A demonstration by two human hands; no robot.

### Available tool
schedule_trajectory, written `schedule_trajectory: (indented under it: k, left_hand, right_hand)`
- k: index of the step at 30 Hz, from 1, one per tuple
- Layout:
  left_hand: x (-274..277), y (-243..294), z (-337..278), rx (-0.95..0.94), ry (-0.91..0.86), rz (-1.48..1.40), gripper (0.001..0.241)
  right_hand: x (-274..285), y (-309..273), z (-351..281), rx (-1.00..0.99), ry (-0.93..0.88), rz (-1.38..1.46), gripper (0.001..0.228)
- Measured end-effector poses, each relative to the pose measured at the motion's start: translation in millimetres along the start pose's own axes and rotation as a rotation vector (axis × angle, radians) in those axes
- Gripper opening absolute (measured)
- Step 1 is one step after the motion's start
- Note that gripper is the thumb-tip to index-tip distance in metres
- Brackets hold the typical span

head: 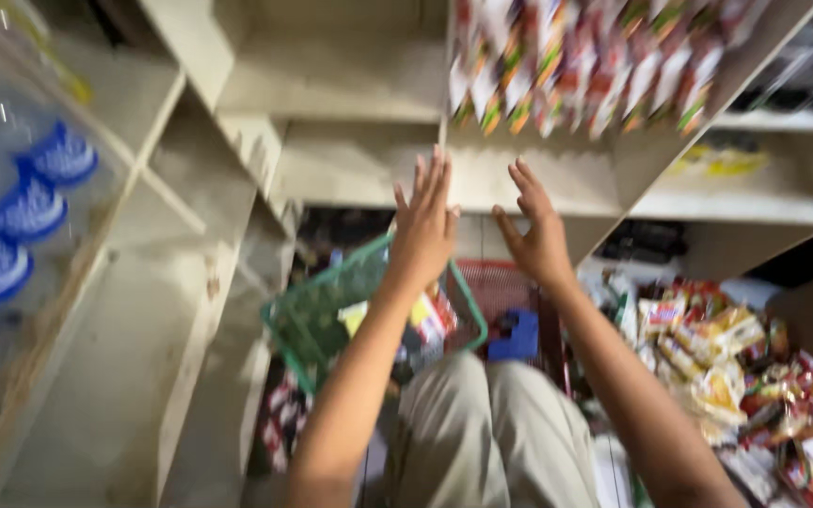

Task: The person organizes instant noodle packets by picking them up from a pile on the floor and from baskets, turning them over, and placing them onto shelves.

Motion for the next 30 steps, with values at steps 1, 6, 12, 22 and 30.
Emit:
schedule_trajectory:
  k: [1, 6, 12, 22, 30]
  left_hand:
    - [1.4, -14.3, -23.2, 0.041, -0.021, -0.001, 0.072]
    - [11.0, -81.5, -152.3, 0.299, -0.032, 0.074, 0.069]
    - [-13.7, -130.4, -277.8, 0.505, 0.022, -0.119, 0.074]
    - [-106.9, -199.0, -323.8, 0.705, 0.045, -0.178, 0.080]
    - [-102.3, -184.8, -316.4, 0.609, 0.082, -0.397, 0.089]
  right_hand:
    - [-3.7, 3.4, -13.5, -0.028, -0.036, 0.009, 0.061]
    - [-33.8, 30.0, -68.0, -0.304, -0.251, 0.156, 0.037]
    - [-131.0, 89.9, -144.1, -0.389, -0.460, 0.139, 0.048]
    - [-278.1, 108.6, -209.4, -0.523, -0.527, 0.414, 0.085]
    - [-287.3, 116.8, -222.8, -0.628, -0.265, 0.722, 0.084]
Point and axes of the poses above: each hand's wrist, its own z-axis towards the middle knuckle, its own x-axis out of the back of the hand, y = z × x, the point moved 2 cm from there along z, towards the middle knuckle, and after that the axes turned 1 degree about y, right-handed, at the moved point
